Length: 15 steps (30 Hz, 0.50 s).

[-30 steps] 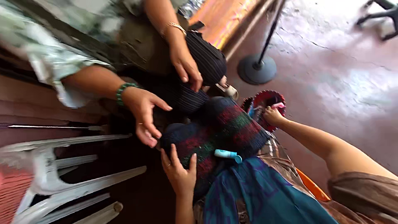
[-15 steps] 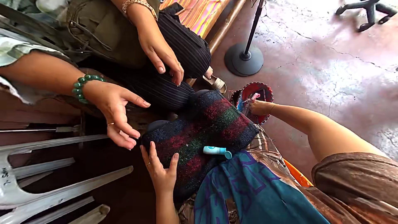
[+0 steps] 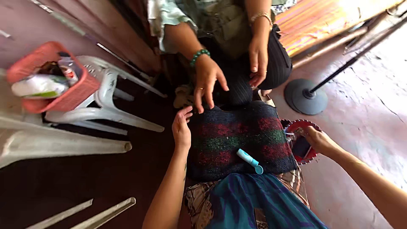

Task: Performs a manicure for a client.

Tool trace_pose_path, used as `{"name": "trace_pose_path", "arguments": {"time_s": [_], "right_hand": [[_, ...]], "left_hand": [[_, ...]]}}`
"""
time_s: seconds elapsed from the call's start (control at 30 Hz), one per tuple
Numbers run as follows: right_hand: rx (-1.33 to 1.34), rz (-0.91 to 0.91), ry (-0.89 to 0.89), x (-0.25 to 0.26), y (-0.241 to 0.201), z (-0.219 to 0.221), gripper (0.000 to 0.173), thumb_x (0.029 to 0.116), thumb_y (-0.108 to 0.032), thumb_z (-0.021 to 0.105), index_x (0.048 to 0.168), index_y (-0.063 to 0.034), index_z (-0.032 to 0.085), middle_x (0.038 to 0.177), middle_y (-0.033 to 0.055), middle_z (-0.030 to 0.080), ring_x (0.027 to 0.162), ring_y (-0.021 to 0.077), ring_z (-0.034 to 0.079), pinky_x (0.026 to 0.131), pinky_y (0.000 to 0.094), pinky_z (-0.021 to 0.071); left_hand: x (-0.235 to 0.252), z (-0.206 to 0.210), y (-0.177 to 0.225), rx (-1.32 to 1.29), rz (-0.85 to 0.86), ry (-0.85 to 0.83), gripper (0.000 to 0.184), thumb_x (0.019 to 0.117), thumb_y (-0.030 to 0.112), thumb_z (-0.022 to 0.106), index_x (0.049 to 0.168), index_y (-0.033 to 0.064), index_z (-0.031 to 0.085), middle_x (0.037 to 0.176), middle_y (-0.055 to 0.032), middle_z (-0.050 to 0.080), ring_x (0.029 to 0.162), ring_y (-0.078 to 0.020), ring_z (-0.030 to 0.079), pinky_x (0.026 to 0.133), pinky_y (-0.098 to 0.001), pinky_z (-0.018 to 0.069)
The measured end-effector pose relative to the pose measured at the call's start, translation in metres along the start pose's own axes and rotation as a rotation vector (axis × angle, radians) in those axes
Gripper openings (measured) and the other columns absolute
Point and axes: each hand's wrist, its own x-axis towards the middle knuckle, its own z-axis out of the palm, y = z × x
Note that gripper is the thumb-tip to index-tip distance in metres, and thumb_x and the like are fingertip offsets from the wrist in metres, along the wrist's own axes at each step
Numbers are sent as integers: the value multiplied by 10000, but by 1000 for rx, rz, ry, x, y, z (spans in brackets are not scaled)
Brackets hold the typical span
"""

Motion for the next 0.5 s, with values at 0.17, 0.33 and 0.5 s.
{"name": "trace_pose_path", "arguments": {"time_s": [0.17, 0.33, 0.5], "right_hand": [[1003, -77, 343, -17, -89, -27, 268, 1076, -198, 249, 1154, -90, 481, 816, -41, 668, 591, 70, 637, 514, 248, 554], [1222, -269, 63, -21, -164, -24, 302, 1091, -430, 414, 1201, -164, 505, 918, -19, 704, 602, 76, 640, 502, 224, 547], [1258, -460, -292, -7, -213, -9, 514, 893, -248, 798, 1263, -154, 455, 1082, 90, 742, 772, 156, 730, 627, 257, 599]], "left_hand": [[34, 9, 52, -43, -240, -70, 503, 1108, 415, 373, 1235, 4, 634, 1088, -86, 684, 874, -120, 640, 765, -329, 539], [40, 10, 43, -190, -211, -201, 120, 1028, 146, 594, 1044, 57, 673, 798, 30, 649, 664, -33, 587, 651, -219, 529], [39, -3, 46, -338, -142, -409, 249, 926, 15, 650, 1161, 95, 644, 1038, 3, 681, 825, -55, 637, 719, -220, 553]]}}
